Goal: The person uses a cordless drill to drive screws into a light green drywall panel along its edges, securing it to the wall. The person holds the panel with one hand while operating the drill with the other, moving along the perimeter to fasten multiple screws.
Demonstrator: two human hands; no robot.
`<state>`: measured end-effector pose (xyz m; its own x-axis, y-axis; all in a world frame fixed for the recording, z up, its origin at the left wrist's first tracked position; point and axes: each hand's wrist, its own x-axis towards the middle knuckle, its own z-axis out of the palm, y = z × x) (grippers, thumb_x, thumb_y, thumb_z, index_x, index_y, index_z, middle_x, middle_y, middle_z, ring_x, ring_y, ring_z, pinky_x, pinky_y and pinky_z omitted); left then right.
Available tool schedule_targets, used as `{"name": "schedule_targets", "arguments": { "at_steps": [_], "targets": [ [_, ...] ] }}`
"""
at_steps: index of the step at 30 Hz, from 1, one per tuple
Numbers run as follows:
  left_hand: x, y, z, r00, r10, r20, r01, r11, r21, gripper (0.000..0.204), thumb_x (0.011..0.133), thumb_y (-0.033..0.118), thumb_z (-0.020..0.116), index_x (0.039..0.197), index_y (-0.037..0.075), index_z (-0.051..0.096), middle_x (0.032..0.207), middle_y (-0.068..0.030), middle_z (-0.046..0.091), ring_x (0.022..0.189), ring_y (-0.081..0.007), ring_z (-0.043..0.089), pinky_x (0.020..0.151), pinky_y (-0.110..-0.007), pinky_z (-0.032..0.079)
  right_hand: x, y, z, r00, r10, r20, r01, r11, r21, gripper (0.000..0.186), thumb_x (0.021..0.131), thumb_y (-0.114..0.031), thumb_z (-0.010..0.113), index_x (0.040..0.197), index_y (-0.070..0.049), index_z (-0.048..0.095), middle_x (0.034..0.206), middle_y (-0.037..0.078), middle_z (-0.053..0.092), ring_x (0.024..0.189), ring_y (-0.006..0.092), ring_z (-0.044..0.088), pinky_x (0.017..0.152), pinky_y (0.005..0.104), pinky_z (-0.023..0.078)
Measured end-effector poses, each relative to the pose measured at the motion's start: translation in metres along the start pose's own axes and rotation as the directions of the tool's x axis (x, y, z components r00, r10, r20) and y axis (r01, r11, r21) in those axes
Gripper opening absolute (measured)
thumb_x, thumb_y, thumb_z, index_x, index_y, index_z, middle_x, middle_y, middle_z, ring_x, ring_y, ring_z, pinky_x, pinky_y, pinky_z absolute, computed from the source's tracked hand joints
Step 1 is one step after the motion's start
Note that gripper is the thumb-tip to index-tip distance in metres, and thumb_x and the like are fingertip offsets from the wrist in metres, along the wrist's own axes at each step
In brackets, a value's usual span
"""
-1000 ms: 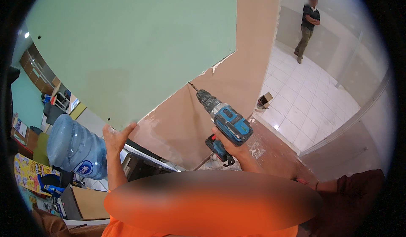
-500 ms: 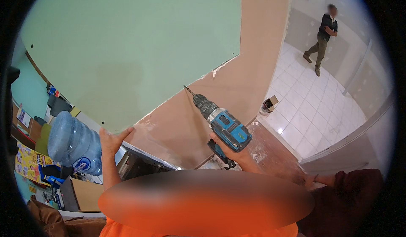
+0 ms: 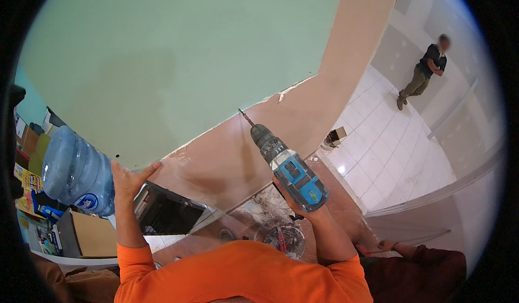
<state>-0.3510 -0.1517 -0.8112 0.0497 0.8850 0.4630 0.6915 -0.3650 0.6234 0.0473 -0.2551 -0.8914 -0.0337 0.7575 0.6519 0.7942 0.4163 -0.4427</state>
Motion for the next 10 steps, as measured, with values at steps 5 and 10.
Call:
{"name": "schedule_targets", "arguments": {
  "at_steps": [5, 10],
  "targets": [
    [0.001, 0.002, -0.001, 1.0, 0.004, 0.01, -0.004, 1.0, -0.029, 0.055, 0.064, 0.028, 0.092, 0.104, -0.002, 0.068, 0.1, -0.0139, 0.073, 0.089, -0.0316, 0.068, 0.085, -0.039, 0.053, -0.001, -0.006, -0.005, 0.946, 0.3, 0.118, -0.308, 0.95, 0.049, 0.026, 0.087, -0.017, 0.081, 0.108, -0.007, 0.07, 0.096, 0.006, 0.072, 0.086, 0.0226, 0.068, 0.073, 0.0354, 0.053],
    [0.0, 0.005, 0.0, 1.0, -0.025, -0.013, 0.023, 0.997, -0.078, 0.058, 0.064, 0.031, 0.092, 0.107, -0.002, 0.068, 0.102, -0.0143, 0.073, 0.092, -0.0322, 0.068, 0.089, -0.04, 0.052, 0.008, -0.011, -0.009, 0.984, 0.148, 0.095, -0.147, 0.989, -0.019, 0.029, 0.087, -0.019, 0.081, 0.112, -0.008, 0.07, 0.099, 0.008, 0.073, 0.089, 0.0239, 0.07, 0.074, 0.0364, 0.054]
  ]
}}
